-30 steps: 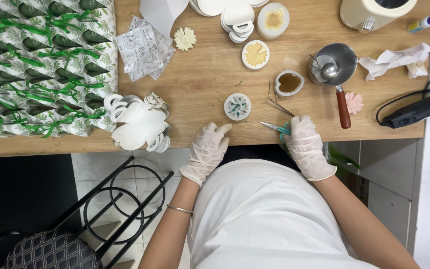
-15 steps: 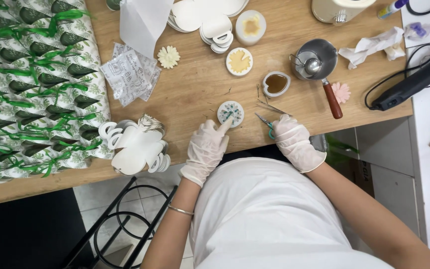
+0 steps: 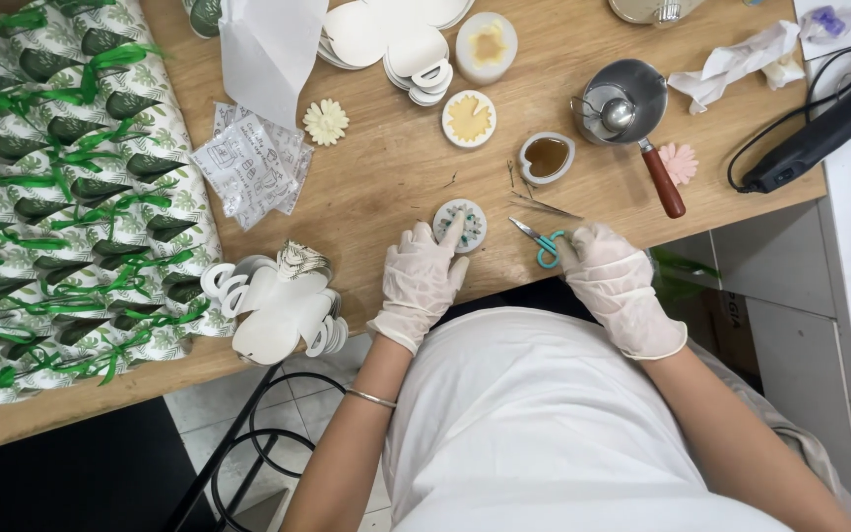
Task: Decorating a round coaster with dried plants and pouring melted wax over them.
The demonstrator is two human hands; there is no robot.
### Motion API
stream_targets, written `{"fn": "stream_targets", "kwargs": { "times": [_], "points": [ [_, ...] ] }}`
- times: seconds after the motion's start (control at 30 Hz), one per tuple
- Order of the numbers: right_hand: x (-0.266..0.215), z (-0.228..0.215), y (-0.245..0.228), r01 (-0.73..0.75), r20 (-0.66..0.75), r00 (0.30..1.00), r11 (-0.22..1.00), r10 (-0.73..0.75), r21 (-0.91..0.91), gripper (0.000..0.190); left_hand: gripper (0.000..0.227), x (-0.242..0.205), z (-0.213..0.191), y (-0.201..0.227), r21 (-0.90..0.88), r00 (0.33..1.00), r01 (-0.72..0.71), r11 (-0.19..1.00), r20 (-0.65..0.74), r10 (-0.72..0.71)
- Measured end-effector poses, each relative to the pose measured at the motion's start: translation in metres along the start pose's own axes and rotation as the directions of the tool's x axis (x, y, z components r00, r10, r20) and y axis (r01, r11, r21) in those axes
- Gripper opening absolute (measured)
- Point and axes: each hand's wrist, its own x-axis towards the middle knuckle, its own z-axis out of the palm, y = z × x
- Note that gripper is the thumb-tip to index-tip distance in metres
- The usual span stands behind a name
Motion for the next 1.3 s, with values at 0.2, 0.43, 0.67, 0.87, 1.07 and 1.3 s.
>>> {"fn": "stream_targets", "kwargs": {
  "times": [0.2, 0.43, 0.67, 0.87, 1.07, 1.3],
  "points": [
    [-0.004, -0.045, -0.022, -0.026, -0.146, 0.988, 0.978, 0.057, 0.208, 0.017, 0.068, -0.003, -0.008, 0.000, -0.041, 1.000, -0.020, 0.999, -0.018, 0.019],
    [0.002, -0.060, -0.023, -0.140, -0.172, 0.961, 0.918, 0.216, 0.370, 0.017, 0.063, -0.008, -0.022, 0.000, -0.231, 0.993, -0.019, 0.973, -0.115, -0.008],
    [0.007, -0.066, -0.010, -0.135, -0.126, 0.973, 0.917, 0.195, 0.375, 0.016, 0.054, 0.007, -0.016, 0.004, -0.090, 0.999, 0.034, 0.995, -0.021, -0.036],
    [0.018, -0.076, 0.003, -0.055, -0.106, 0.989, 0.917, 0.105, 0.395, 0.014, 0.039, 0.018, -0.004, 0.018, 0.027, 0.998, 0.061, 0.998, -0.027, -0.060],
    [0.037, -0.086, 0.045, -0.057, -0.112, 0.987, 0.903, 0.115, 0.425, 0.015, 0.039, 0.013, -0.018, 0.042, -0.062, 0.986, 0.151, 0.987, -0.062, -0.155],
    [0.092, -0.119, 0.091, -0.261, 0.057, 0.946, 0.648, 0.318, 0.716, 0.017, 0.025, 0.022, -0.053, 0.100, -0.252, 0.954, 0.280, 0.926, -0.031, -0.297]
  ]
}}
